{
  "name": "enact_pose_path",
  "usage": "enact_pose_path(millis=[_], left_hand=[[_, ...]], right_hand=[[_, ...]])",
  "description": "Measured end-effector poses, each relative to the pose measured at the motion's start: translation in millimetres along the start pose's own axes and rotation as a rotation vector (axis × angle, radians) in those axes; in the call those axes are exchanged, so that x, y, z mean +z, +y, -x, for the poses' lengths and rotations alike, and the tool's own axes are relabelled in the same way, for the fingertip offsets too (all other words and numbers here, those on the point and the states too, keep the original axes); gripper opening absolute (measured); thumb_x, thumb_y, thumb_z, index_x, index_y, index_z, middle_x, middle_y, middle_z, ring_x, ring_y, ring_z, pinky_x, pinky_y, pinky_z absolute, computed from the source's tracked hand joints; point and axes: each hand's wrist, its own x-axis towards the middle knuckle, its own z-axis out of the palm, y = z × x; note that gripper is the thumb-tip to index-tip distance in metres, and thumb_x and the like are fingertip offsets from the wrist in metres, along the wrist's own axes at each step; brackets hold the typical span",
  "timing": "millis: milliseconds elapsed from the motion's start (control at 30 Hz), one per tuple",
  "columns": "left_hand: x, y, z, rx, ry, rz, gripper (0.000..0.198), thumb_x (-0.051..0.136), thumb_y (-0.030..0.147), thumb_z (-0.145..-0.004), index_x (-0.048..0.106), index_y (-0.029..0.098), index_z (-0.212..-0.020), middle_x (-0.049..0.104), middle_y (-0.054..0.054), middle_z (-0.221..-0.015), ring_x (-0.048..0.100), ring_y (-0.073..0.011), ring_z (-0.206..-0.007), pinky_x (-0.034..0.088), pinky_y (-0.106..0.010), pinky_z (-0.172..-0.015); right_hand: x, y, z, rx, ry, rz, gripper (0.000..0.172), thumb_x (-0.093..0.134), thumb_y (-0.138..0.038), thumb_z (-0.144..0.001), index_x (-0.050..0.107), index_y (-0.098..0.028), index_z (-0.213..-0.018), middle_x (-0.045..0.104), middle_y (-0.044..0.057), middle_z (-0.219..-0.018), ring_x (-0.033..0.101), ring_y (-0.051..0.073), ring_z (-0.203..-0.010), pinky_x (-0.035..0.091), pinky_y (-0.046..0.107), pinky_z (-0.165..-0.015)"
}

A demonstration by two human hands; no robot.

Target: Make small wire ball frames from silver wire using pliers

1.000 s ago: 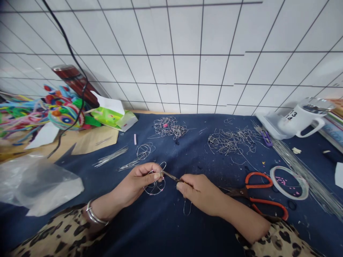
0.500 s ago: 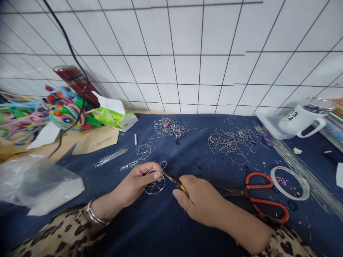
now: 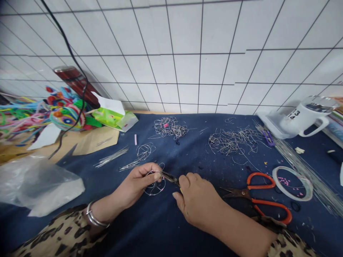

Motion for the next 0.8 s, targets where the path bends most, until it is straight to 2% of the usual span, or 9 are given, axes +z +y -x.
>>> enact_pose_path(millis=[533,667,800], left_hand=[[0.4,-0.1,0.7,0.003,0.008,0.018,0.015,0.061,0.028,-0.080,0.059,0.014,-0.074,0.055,0.000,-0.068,0.046,-0.0108,-0.063,0.036,-0.023,-0.062],[-0.2,-1.1,0.6,0.004,0.023,0.014,0.015,0.062,0.028,-0.079,0.060,0.014,-0.074,0.057,0.000,-0.068,0.047,-0.0110,-0.063,0.036,-0.023,-0.062],[-1.8,-1.1,-0.7,0.024,-0.005,-0.006,0.016,0.063,0.029,-0.078,0.062,0.014,-0.075,0.058,0.000,-0.069,0.048,-0.0113,-0.064,0.037,-0.023,-0.063]], right_hand=[[-0.6,-2.1,-3.7,-0.008,-0.010,0.064,0.027,0.033,-0.030,-0.091,0.053,-0.013,-0.099,0.056,0.011,-0.089,0.054,0.024,-0.080,0.045,0.036,-0.066],[-2.5,0.1,-3.8,0.000,-0.008,-0.027,0.026,0.032,-0.029,-0.092,0.053,-0.014,-0.096,0.057,0.009,-0.085,0.054,0.020,-0.078,0.043,0.034,-0.070],[-11.1,5.2,-3.2,0.024,-0.056,-0.212,0.025,0.031,-0.032,-0.093,0.050,-0.018,-0.086,0.056,0.004,-0.080,0.053,0.015,-0.070,0.040,0.028,-0.065]])
